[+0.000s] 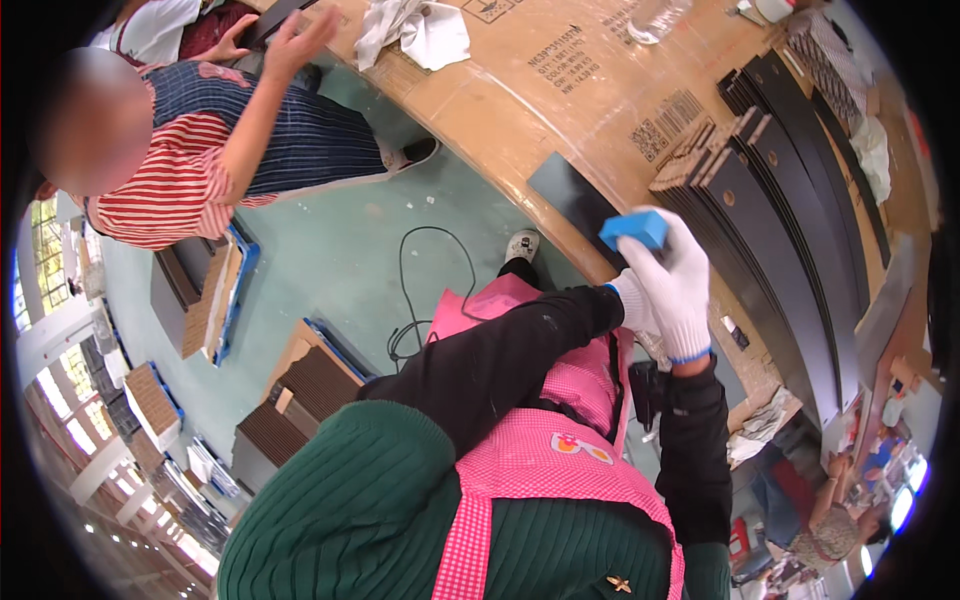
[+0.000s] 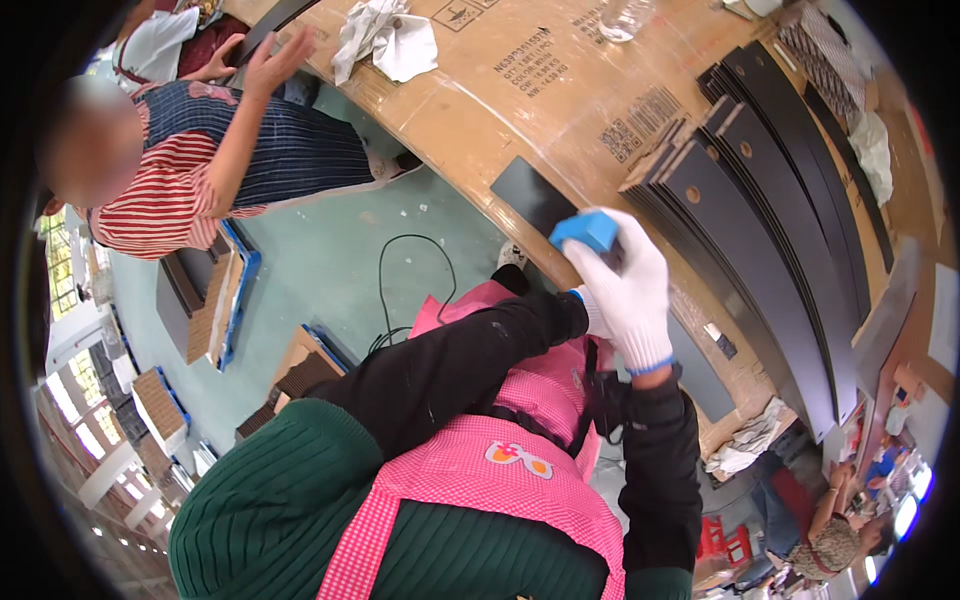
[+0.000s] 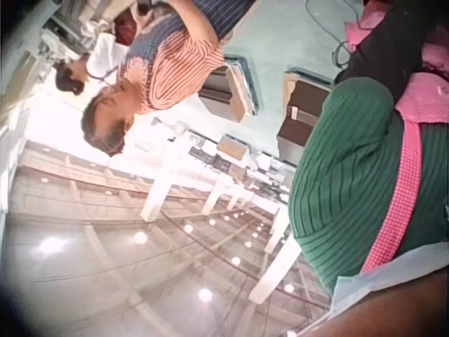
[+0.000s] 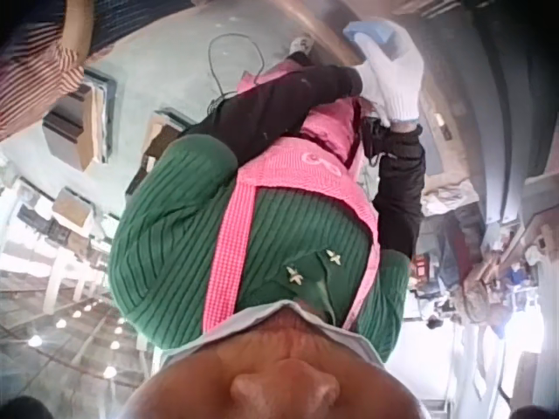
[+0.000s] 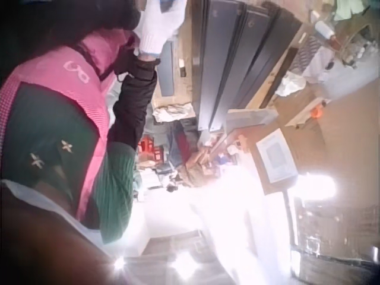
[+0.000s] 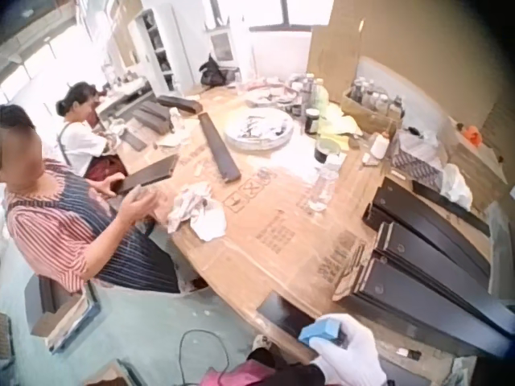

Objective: Sanding and wiping down wooden furniture components at a workbench.

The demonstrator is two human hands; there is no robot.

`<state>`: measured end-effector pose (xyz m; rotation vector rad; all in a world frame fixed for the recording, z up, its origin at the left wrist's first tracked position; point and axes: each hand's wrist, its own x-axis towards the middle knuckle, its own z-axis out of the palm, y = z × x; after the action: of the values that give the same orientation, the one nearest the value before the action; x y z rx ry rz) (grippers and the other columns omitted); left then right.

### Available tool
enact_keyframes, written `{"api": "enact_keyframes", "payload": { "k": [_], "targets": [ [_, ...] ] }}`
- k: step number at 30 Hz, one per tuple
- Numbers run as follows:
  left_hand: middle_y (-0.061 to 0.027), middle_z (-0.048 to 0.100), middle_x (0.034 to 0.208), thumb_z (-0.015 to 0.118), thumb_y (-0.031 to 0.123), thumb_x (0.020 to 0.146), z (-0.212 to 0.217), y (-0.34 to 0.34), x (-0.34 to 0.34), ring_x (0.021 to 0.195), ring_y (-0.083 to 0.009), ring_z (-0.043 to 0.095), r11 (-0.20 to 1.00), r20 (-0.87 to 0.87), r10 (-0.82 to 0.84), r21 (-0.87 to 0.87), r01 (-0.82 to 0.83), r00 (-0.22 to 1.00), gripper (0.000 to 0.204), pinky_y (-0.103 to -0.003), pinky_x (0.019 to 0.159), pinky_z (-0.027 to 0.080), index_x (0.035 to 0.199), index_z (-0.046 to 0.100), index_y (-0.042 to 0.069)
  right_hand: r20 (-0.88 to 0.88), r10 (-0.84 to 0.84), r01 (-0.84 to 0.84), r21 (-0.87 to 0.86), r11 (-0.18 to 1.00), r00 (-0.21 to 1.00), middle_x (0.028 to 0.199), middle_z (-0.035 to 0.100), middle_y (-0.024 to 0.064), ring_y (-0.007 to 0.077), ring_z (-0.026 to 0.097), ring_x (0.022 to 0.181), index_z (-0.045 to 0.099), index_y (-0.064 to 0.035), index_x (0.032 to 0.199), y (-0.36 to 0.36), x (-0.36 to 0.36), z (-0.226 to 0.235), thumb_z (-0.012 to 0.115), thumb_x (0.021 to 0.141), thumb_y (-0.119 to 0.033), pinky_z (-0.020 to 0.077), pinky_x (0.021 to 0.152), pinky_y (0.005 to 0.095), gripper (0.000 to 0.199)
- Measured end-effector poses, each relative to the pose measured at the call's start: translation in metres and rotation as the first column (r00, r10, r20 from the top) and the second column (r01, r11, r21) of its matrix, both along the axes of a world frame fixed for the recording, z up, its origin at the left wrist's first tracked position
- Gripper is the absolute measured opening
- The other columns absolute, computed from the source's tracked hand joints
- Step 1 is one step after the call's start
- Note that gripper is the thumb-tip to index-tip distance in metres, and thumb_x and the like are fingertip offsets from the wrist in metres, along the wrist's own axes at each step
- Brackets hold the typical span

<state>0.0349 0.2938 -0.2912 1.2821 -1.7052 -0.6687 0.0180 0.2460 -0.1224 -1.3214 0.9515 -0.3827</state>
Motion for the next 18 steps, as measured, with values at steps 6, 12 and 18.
{"api": "enact_keyframes", "payload": {
  "k": [6, 12, 18],
  "targets": [
    [-0.0073, 0.067, 0.127, 0.078, 0.033, 0.072, -0.027, -0.008, -0.023, 0.123, -0.0287, 0.062, 0.998, 0.036, 0.034, 0.052, -0.036, 0.999, 0.06, -0.043, 0.105, 0.05, 0.127, 0.065, 0.011, -0.329, 0.303, -0.424, -0.412, 0.807, 0.895, 0.107, 0.073, 0.0044, 0.01, 0.066, 0.094, 0.067, -0.0037, 0.124, -0.036, 0.094, -0.028, 0.077, 0.089, -0.014, 0.0526, 0.085, 0.0278, 0.038],
    [-0.0099, 0.063, 0.139, 0.081, 0.032, 0.069, -0.013, -0.001, -0.03, 0.13, -0.0314, 0.059, 0.99, 0.113, 0.016, 0.136, -0.031, 0.993, 0.076, -0.045, 0.111, 0.048, 0.139, 0.058, 0.011, -0.513, 0.623, -0.8, -0.474, 0.368, 0.591, 0.104, 0.07, 0.0094, 0.0288, 0.069, 0.096, 0.068, -0.01, 0.116, -0.049, 0.149, -0.041, 0.076, 0.084, -0.014, 0.0555, 0.085, 0.0387, 0.033],
    [-0.0128, 0.056, 0.138, 0.083, 0.04, 0.063, 0.013, 0.005, -0.005, 0.129, -0.0375, 0.056, 0.996, 0.179, 0.079, -0.062, -0.069, 0.981, 0.084, -0.05, 0.111, 0.044, 0.137, 0.056, 0.012, -0.565, 0.688, -0.793, -0.609, 0.026, 0.456, 0.097, 0.065, 0.0065, 0.0308, 0.062, 0.096, 0.066, -0.014, 0.11, -0.039, 0.158, -0.051, 0.076, 0.08, -0.012, 0.051, 0.087, 0.0404, 0.032]
  ]
}}
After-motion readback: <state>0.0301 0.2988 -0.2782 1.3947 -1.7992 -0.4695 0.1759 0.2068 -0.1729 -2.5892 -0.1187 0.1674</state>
